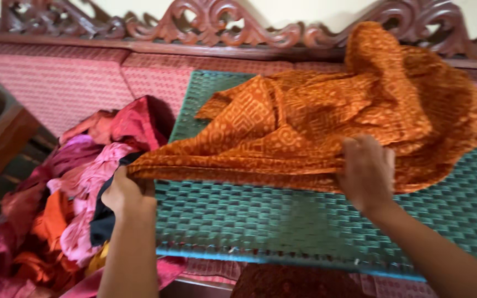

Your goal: The person unties a red bundle and removes an orange patterned cloth. They spread the cloth on a green woven mat, smooth it, and fold it into a compact rectangle.

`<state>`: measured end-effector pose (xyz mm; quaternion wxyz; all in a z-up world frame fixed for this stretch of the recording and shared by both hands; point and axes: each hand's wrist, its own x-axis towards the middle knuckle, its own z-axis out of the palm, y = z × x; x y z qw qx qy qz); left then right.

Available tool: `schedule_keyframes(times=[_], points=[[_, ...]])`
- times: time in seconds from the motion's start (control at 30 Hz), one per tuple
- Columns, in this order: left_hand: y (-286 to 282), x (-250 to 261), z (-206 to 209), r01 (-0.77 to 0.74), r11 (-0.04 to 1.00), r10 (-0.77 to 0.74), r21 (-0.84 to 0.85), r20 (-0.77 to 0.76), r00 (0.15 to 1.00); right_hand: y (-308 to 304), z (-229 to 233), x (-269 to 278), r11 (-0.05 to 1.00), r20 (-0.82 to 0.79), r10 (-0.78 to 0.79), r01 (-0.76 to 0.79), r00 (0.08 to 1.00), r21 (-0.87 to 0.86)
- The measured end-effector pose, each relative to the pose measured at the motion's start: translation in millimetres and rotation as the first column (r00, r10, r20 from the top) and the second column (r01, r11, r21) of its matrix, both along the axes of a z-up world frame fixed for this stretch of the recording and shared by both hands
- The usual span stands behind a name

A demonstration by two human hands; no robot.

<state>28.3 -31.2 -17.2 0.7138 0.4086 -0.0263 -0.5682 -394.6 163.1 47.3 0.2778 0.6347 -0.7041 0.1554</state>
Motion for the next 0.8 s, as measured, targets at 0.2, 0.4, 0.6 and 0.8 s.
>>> schedule_keyframes(times=[0.2, 0.4, 0.6, 0.8], points=[[-18, -8, -15, -0.171, 0.974, 0.137, 0.147, 0.218, 0.966, 67, -11, -73, 0.965, 0.324, 0.049, -0.128, 0.945, 0.228], [-11, -14, -15, -0.238, 0.925, -0.009, 0.297, 0.642, 0.766, 89, 5, -100, 0.987, 0.26, 0.124, -0.146, 0.958, 0.068], [0, -6, -13, -0.145, 0.928, -0.074, 0.343, 0.551, 0.831, 103, 8, -108, 0.978, 0.465, 0.15, -0.199, 0.872, 0.059], [14, 37, -13, 0.271, 0.897, -0.423, 0.348, 0.506, 0.751, 134, -5, -137, 0.855, 0.334, 0.396, -0.476, 0.855, 0.205]])
